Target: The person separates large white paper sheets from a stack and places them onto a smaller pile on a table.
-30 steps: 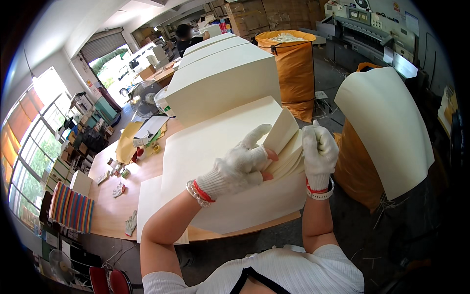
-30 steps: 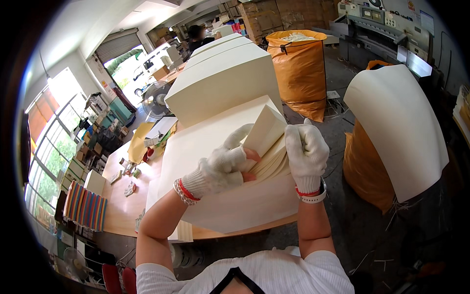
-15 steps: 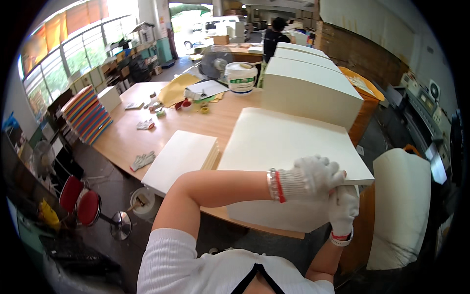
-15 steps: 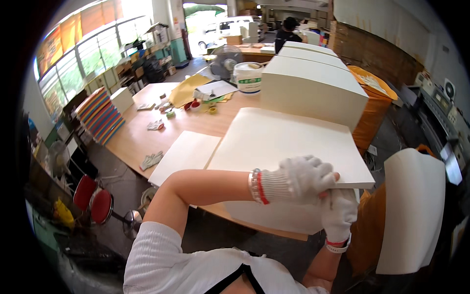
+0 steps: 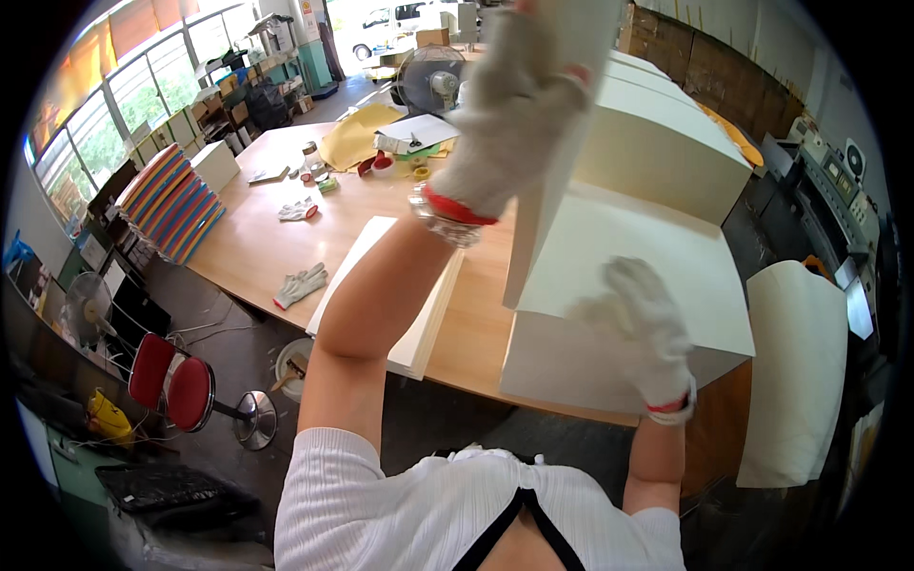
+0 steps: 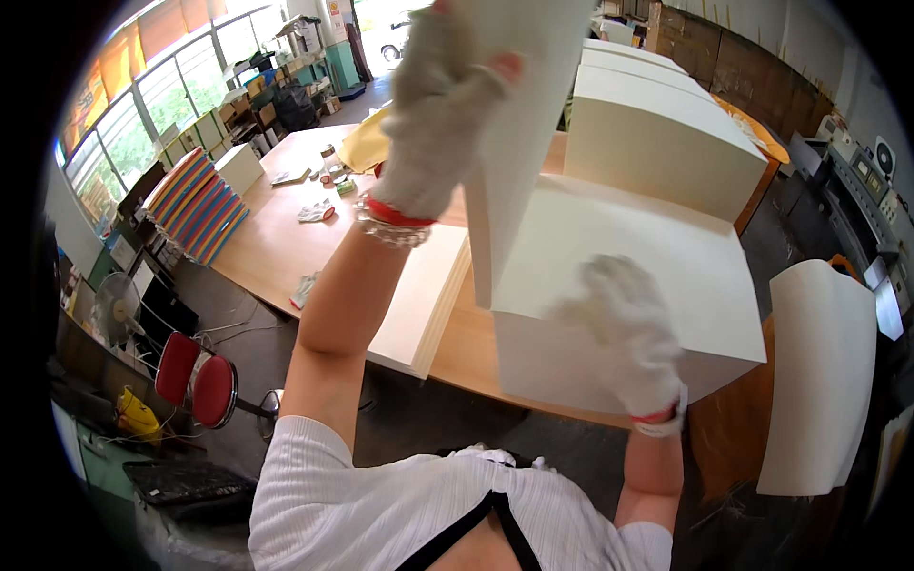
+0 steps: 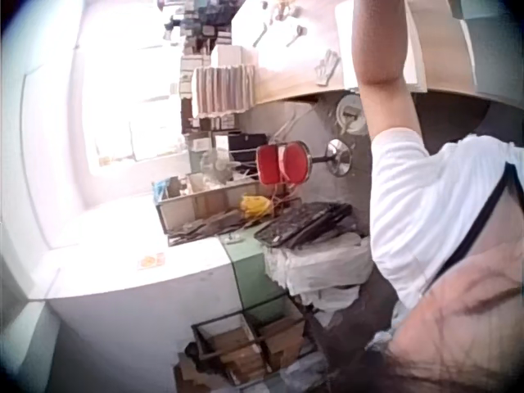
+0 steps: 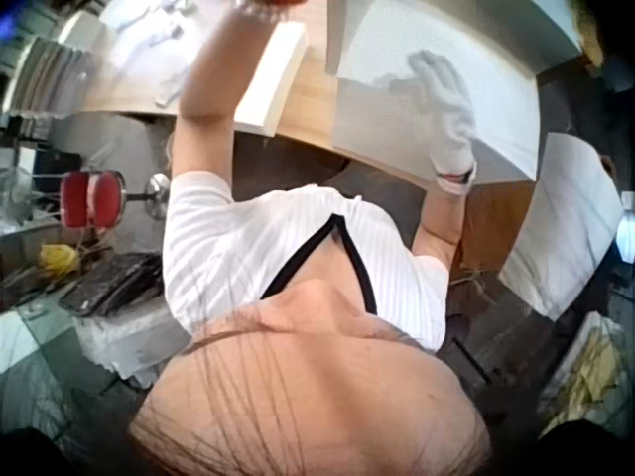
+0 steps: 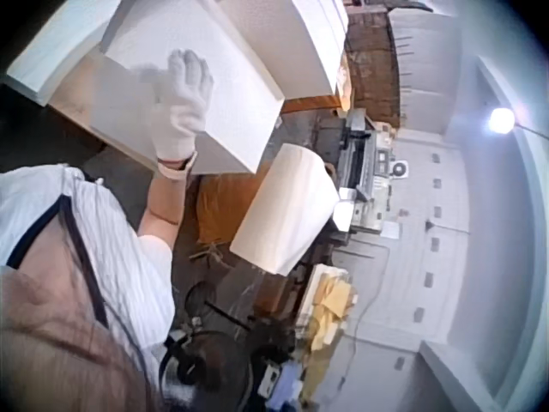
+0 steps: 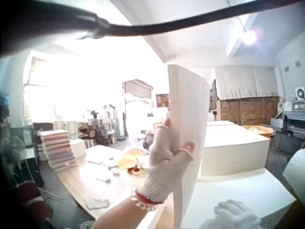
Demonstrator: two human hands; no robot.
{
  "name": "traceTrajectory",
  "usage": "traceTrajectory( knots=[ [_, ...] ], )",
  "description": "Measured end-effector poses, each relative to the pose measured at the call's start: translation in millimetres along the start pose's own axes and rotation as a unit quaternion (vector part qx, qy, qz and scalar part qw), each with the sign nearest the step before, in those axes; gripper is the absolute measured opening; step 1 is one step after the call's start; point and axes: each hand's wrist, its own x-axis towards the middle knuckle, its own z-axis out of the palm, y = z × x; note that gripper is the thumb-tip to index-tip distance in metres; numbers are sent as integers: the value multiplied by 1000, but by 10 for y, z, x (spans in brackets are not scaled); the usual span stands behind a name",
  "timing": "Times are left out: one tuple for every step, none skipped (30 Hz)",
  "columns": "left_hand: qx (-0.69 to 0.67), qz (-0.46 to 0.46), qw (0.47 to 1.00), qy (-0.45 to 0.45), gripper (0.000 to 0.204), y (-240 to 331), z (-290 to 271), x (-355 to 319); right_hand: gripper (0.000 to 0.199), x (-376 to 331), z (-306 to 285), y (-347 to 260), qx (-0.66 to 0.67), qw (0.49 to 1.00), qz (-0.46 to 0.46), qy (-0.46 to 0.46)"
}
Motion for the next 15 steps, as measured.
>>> traceTrajectory(
  knots=[
    [-51, -11, 998, 35, 62, 0, -156, -12, 32, 166, 173, -193, 8, 999, -27, -36],
    [-180, 19, 979, 99, 59, -78, -258, -61, 32, 288, 296, -369, 12, 996, -57, -73],
    [-185, -10, 975, 123, 54, -130, -399, -114, 32, 312, 379, -466, 9, 995, -38, -91],
    [-220, -6, 966, 133, 54, -246, -482, -134, 32, 315, 479, -534, 6, 994, -17, -108],
    [-248, 2, 957, 149, 54, -382, -605, -120, 32, 337, 579, -586, 6, 992, -4, -125],
    [-276, 13, 947, 164, 54, -501, -725, -93, 32, 333, 641, -596, -3, 995, -15, -102],
    [-287, 2, 943, 168, 61, -577, -860, -72, 33, 299, 679, -584, -12, 997, -26, -78],
    [-263, 9, 947, 184, 60, -576, -986, -103, 33, 274, 704, -576, -18, 998, -35, -53],
    [-237, 17, 950, 200, 59, -561, -1119, -135, 34, 283, 712, -571, -12, 998, -40, -52],
    [-210, 25, 953, 216, 58, -532, -1256, -170, 34, 300, 704, -568, -5, 998, -45, -51],
    [-188, 31, 955, 227, 57, -536, -1358, -184, 34, 311, 704, -563, -2, 998, -45, -47],
    [-164, 38, 957, 237, 56, -531, -1456, -202, 38, 311, 699, -579, -7, 998, -19, -68],
    [-139, 46, 958, 248, 55, -521, -1546, -225, 42, 300, 693, -610, -10, 996, 5, -88],
    [-118, 53, 957, 259, 54, -529, -1590, -239, 46, 295, 691, -631, -18, 993, 31, -109],
    [-56, 72, 955, 284, 56, -485, -1576, -345, 54, 321, 779, -715, 26, 997, 30, -60]
  ],
)
